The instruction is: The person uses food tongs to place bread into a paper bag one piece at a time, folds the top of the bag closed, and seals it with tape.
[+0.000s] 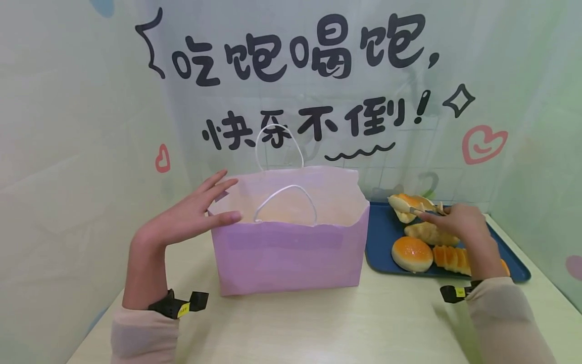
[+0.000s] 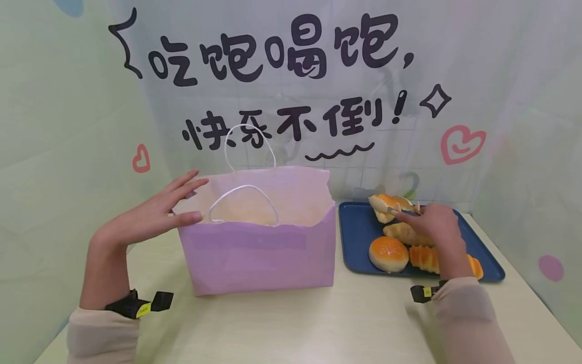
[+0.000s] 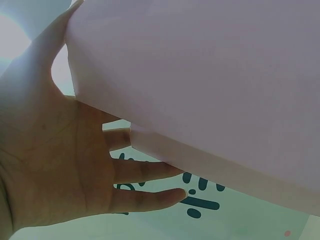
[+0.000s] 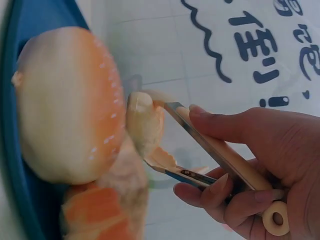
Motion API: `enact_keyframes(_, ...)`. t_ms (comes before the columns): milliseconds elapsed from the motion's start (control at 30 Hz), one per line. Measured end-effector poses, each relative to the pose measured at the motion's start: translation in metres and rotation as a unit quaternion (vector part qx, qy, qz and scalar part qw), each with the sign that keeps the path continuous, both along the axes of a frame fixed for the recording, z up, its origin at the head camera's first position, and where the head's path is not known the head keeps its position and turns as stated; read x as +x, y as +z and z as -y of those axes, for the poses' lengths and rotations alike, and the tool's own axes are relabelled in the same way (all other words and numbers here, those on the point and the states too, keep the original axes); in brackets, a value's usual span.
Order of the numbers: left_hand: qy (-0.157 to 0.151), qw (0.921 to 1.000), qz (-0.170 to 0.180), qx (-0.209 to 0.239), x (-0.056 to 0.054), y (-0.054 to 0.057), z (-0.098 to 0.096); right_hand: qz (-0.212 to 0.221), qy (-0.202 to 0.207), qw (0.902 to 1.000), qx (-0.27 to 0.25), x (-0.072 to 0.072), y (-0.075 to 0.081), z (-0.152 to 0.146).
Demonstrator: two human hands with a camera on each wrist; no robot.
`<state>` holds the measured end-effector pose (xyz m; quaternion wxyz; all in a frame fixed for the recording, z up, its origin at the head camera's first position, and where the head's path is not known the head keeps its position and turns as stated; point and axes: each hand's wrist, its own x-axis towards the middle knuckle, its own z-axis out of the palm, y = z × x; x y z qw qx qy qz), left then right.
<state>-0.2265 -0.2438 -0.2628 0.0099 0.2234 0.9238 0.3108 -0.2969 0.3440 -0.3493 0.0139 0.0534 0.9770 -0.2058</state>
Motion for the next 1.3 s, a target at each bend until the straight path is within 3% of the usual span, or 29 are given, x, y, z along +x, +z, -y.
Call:
enact_keyframes(533, 0.000, 0.9999, 0.006, 0.008, 0.000, 0.000, 0.000, -0.083, 0.054, 0.9950, -0.012, 0.025, 0.050, 0.024)
enact_keyframes(900, 0.000, 0.9999, 0.008, 0.009, 0.000, 0.000, -0.001, -0.122, 0.029, 0.9917, -0.028, 0.051, 0.074, 0.052)
enact_keyframes(1300, -0.001, 1.0000, 0.004, 0.004, 0.000, 0.000, -0.001, -0.211, 0.013, 0.9762, -0.048, 0.087, 0.092, 0.073)
